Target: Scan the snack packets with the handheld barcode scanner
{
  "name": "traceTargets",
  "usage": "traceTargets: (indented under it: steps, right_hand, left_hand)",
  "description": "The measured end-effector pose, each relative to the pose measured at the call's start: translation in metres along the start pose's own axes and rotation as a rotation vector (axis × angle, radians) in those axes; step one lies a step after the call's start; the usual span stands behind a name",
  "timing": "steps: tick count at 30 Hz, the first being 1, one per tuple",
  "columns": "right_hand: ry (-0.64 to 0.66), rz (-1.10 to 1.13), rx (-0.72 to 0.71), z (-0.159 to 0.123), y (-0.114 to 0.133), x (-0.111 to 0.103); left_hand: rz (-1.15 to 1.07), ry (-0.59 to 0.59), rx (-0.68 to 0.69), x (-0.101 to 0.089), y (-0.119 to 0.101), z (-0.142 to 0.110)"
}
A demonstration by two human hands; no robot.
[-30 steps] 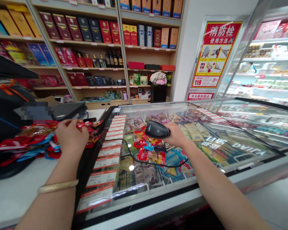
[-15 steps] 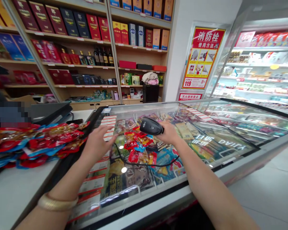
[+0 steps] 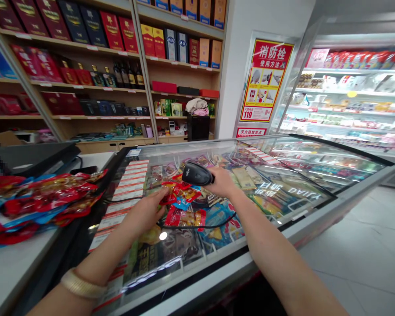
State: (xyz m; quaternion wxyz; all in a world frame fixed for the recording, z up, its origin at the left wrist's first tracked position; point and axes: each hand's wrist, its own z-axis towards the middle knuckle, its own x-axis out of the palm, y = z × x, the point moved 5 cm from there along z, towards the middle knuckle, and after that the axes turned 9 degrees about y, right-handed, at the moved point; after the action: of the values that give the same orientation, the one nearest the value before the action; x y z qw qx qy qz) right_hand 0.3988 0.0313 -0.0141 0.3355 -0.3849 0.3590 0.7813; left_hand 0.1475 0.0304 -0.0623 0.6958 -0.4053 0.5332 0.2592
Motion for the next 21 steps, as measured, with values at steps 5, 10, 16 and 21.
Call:
traceTargets:
  steps: [5, 10, 16, 21]
  right_hand:
    - [-0.01, 0.01, -0.003, -0.001, 0.0, -0.001]
    - [-0.016, 0.019, -0.009, -0.003, 0.005, -0.005]
    - [0.005, 0.021, -0.096, -0.002, 0.014, -0.004]
    - [0.038, 0.008, -0.138, -0.001, 0.017, -0.001]
  left_hand:
    - [-0.182, -0.153, -0.243, -0.018, 0.01, -0.005]
    - [-1.048, -0.412, -0.352, -0.029, 0.025, -0.013]
    - [-1.308, -0.537, -0.379, -0.039, 0.02, -0.018]
    - [-1.336, -0.545, -0.403, -0.041, 0.016, -0.019]
